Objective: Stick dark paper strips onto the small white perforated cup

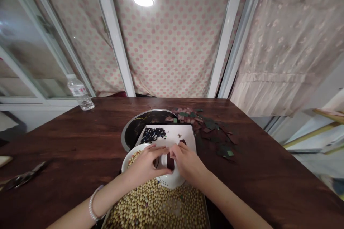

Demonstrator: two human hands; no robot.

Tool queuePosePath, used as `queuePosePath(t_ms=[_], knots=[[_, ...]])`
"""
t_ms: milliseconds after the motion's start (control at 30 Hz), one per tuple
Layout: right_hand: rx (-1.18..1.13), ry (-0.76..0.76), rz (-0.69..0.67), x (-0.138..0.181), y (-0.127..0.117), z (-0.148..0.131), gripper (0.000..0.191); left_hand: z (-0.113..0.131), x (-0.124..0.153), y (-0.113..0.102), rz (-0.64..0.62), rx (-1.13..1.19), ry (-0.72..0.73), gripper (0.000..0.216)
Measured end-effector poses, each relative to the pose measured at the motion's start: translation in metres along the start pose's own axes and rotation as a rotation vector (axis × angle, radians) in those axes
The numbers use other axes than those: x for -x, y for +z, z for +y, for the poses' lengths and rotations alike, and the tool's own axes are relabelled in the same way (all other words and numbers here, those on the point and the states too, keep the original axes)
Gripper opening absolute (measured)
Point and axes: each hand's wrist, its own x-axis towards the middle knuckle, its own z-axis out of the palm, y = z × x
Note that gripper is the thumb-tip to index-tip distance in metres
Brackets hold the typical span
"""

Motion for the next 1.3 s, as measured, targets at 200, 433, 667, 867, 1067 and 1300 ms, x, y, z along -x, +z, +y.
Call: queuePosePath(t_ms=[200, 433, 667, 867, 1067, 1300], knots=[[0.083, -0.094, -0.003, -0.001, -0.005, -0.005, 0.019, -0.002, 0.001, 0.002, 0.041, -0.016, 0.014, 0.046], [-0.019, -0.020, -0.038, 0.000, -0.006, -0.015, 0.020, 0.000, 0.000, -0.001, -0.008, 0.004, 0.019, 0.049], [-0.073, 0.069, 0.058, -0.005, 0.003, -0.004, 0.018, 0.003, -0.001, -0.004, -0.057, 0.002, 0.011, 0.053], [-0.135, 0.109, 0.029, 0.001, -0.004, -0.014, 0.021, 0.000, -0.002, -0.003, -0.060, 0.022, -0.010, 0.047], [-0.181, 0.090, 0.008, 0.002, -0.002, -0.019, 0.020, -0.003, -0.002, -0.002, -0.059, 0.040, -0.007, 0.040], [-0.211, 0.157, 0.075, -0.004, 0.003, -0.007, 0.015, -0.002, -0.004, -0.005, -0.070, 0.030, 0.030, 0.046]])
